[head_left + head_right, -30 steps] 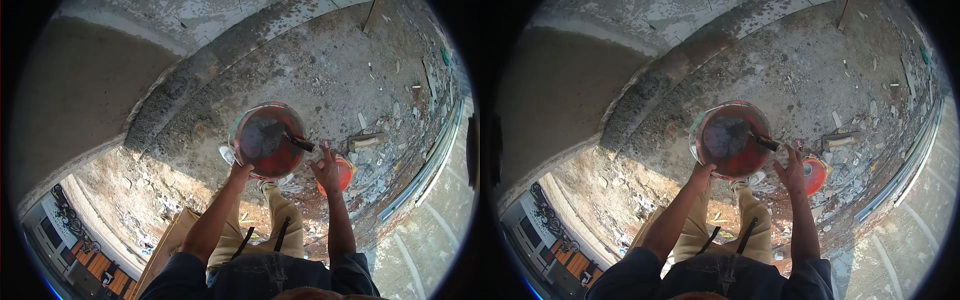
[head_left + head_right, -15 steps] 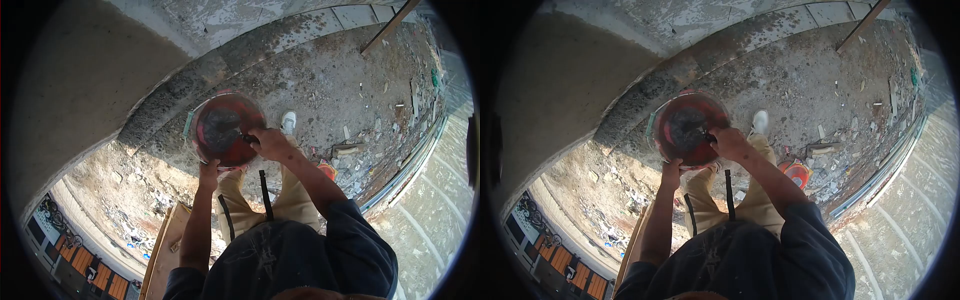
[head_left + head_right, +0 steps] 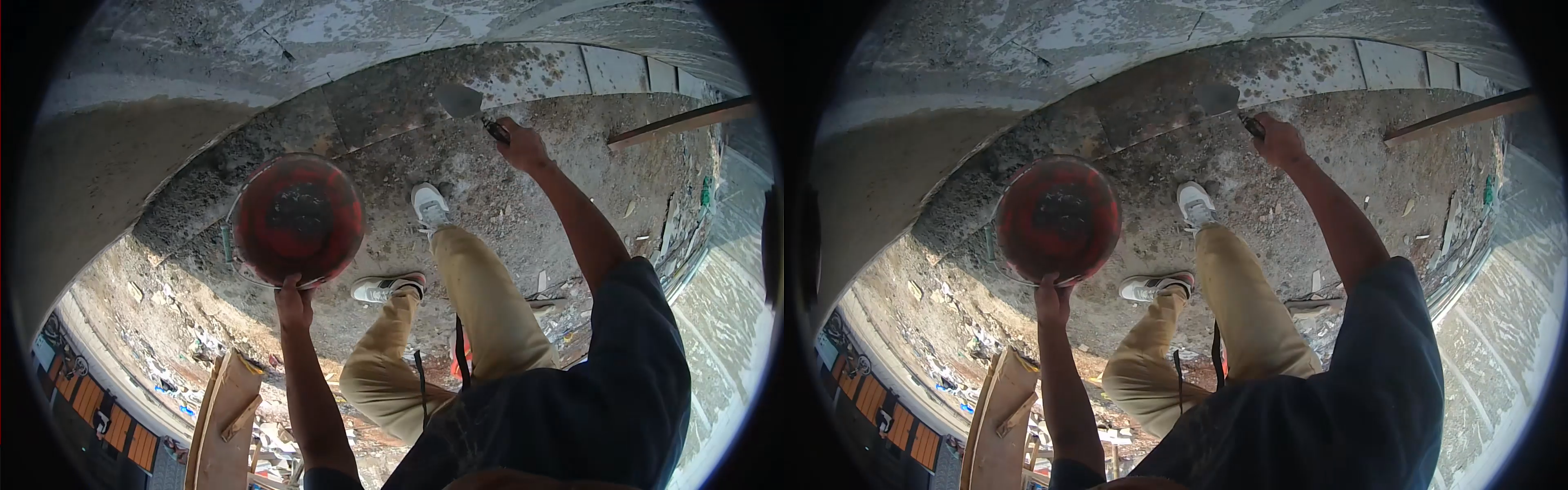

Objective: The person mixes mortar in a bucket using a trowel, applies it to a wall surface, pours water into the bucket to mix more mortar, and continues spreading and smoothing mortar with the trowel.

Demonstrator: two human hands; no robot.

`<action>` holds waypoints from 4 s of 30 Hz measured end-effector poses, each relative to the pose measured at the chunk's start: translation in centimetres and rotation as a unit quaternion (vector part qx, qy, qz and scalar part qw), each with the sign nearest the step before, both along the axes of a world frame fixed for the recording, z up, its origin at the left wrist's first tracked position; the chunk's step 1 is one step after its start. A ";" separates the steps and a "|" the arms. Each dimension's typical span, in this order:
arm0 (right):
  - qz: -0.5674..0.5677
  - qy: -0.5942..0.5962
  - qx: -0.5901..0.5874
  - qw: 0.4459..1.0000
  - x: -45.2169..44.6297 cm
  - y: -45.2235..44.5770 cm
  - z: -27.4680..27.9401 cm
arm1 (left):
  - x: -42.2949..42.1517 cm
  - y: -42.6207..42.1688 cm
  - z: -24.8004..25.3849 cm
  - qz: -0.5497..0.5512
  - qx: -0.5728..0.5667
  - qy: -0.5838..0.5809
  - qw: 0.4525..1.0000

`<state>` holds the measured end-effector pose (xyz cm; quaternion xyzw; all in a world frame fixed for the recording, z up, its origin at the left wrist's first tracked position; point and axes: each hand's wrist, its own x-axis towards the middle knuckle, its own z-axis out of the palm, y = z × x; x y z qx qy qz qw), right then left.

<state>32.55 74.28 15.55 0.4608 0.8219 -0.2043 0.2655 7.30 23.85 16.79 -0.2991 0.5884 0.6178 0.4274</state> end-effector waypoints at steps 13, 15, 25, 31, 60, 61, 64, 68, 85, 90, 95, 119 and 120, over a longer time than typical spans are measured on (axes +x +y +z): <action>-0.160 0.019 -0.021 0.987 2.8 14.2 -22.3 | -3.1 -5.0 -16.5 -0.063 -0.062 0.042 0.995; -0.290 0.019 -0.103 0.951 5.7 8.5 -19.3 | -4.1 -5.9 -17.0 -0.102 -0.084 0.060 0.989; -0.440 0.355 -0.231 0.792 12.0 -1.1 -26.5 | -5.8 -5.3 -17.7 -0.035 -0.098 0.182 0.978; -0.283 0.331 -0.225 0.872 1.0 -7.4 -28.0 | -6.0 -4.5 -15.9 0.040 -0.096 0.211 0.972; -0.198 0.235 0.160 0.938 -0.9 5.4 -29.3 | -4.1 0.0 -16.2 -0.220 -0.444 0.393 0.775; -0.227 0.202 0.206 0.930 0.8 9.8 -30.8 | -4.0 0.4 -16.2 -0.187 -0.442 0.386 0.788; -0.235 0.026 0.240 0.941 4.7 21.6 -33.2 | -3.6 0.7 -16.7 -0.107 -0.416 0.379 0.820; -0.168 0.066 0.159 0.971 -0.3 16.5 -33.7 | -3.4 0.2 -17.1 -0.120 -0.456 0.367 0.802; -0.436 0.289 -0.024 0.852 1.5 -8.3 -34.5 | -3.8 1.4 -17.0 -0.245 -0.563 0.409 0.675; -0.205 0.306 -0.050 0.928 -3.6 -16.3 -33.6 | -3.6 -0.4 -17.8 -0.292 -0.574 0.431 0.633; -0.249 0.378 -0.238 0.859 -3.2 -9.4 -28.5 | -3.9 -0.1 -17.4 -0.292 -0.505 0.426 0.691; -0.065 0.358 0.078 0.928 -3.3 -3.8 -29.4 | -3.4 -1.6 -18.7 -0.405 -0.613 0.517 0.440; -0.119 0.361 0.084 0.921 -2.6 -3.5 -29.8 | -3.3 -0.9 -18.4 -0.423 -0.627 0.512 0.408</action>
